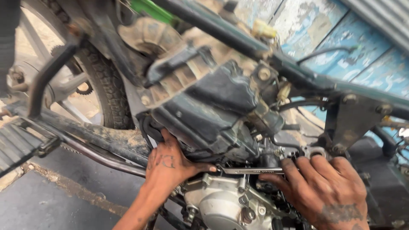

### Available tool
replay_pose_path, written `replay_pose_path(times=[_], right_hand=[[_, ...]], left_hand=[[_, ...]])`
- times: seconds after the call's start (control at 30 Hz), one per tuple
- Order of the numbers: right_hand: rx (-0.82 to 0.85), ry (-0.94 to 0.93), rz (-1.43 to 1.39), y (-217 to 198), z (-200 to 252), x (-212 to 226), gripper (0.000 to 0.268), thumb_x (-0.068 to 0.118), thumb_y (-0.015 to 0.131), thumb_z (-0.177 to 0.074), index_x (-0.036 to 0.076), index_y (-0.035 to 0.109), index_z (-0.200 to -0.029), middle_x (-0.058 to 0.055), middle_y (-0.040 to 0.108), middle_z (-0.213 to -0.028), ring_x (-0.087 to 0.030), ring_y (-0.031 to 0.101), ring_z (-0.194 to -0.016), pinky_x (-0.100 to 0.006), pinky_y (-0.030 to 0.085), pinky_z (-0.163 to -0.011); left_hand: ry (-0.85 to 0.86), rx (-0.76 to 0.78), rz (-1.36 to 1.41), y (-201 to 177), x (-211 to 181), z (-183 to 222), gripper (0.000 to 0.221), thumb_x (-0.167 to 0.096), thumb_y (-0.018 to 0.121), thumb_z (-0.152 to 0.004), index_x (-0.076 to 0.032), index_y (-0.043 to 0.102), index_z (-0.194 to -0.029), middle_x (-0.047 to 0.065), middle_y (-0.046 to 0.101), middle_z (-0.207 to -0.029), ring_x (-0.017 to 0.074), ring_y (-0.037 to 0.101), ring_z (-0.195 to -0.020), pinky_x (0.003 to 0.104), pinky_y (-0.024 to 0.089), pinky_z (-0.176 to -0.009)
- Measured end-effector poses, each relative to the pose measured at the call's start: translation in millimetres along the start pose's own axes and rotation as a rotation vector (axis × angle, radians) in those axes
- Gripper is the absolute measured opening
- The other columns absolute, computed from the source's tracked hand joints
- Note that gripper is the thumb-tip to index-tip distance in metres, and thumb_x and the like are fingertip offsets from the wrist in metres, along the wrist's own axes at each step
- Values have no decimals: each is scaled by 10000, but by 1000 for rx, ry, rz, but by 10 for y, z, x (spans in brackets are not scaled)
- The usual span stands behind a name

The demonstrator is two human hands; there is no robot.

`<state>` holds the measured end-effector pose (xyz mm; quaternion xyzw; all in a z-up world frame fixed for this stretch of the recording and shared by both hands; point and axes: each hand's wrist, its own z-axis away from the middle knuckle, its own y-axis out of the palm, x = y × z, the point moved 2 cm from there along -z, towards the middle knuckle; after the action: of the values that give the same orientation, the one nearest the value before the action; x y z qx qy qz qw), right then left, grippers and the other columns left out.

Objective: The person works on the engine and carburetor area of a motorcycle mounted on a stand, using a spanner to loosen and tighten bolts while holding components steady with the other hand. They reposition around the bike and manipulate cables and fittings near the intake.

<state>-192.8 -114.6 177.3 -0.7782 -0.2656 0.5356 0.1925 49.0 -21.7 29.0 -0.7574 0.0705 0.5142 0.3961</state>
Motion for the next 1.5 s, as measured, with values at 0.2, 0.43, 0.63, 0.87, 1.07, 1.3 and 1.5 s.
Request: replay_pose_path(times=[0.2,0.43,0.63,0.87,1.07,1.3,1.5], right_hand=[[11,95,-1,99,211,37,499,559,815,-763,68,812,-859,-13,656,-657,-164,605,-604,-353,397,-561],[132,219,9,242,522,168,495,551,831,-758,95,846,-950,10,613,-575,-161,548,-519,-374,348,-519],[-44,277,-38,279,472,153,514,567,889,-656,93,821,-843,-15,644,-598,-173,569,-540,-359,363,-517],[-17,10,13,15,84,-45,514,612,790,-784,99,783,-820,21,632,-637,-136,576,-595,-328,397,-566],[113,-297,36,-325,-681,19,420,533,722,-849,120,714,-776,-23,661,-702,-214,630,-778,-390,474,-749],[272,-74,-29,-261,-542,-65,443,605,698,-845,171,739,-770,-7,712,-773,-231,696,-830,-403,538,-726],[240,-70,-44,-356,-802,-157,463,626,717,-841,170,749,-764,-26,722,-775,-242,710,-779,-411,556,-719]], left_hand=[[105,-134,20,91,41,-13,1393,-635,980,-383,193,297,-1272,304,706,-867,472,729,-813,476,605,-752],[72,-108,-30,154,82,-26,1359,-705,946,-415,167,330,-1256,287,706,-903,463,736,-822,483,607,-769],[8,-102,61,110,37,50,1553,-683,977,-324,209,252,-1368,349,658,-888,495,711,-827,482,601,-738],[20,9,99,48,56,90,1562,-730,931,-307,273,257,-1297,253,734,-770,394,771,-754,378,627,-723],[-8,-65,-35,-19,-55,155,1442,-720,958,-349,204,315,-1252,278,697,-782,407,746,-758,411,624,-676],[-8,-96,-36,-11,-39,147,1358,-737,944,-355,129,358,-1221,268,701,-751,416,748,-754,425,620,-678],[7,-106,-21,-39,-43,167,1360,-735,938,-359,126,358,-1239,249,707,-711,410,752,-730,423,622,-666]])
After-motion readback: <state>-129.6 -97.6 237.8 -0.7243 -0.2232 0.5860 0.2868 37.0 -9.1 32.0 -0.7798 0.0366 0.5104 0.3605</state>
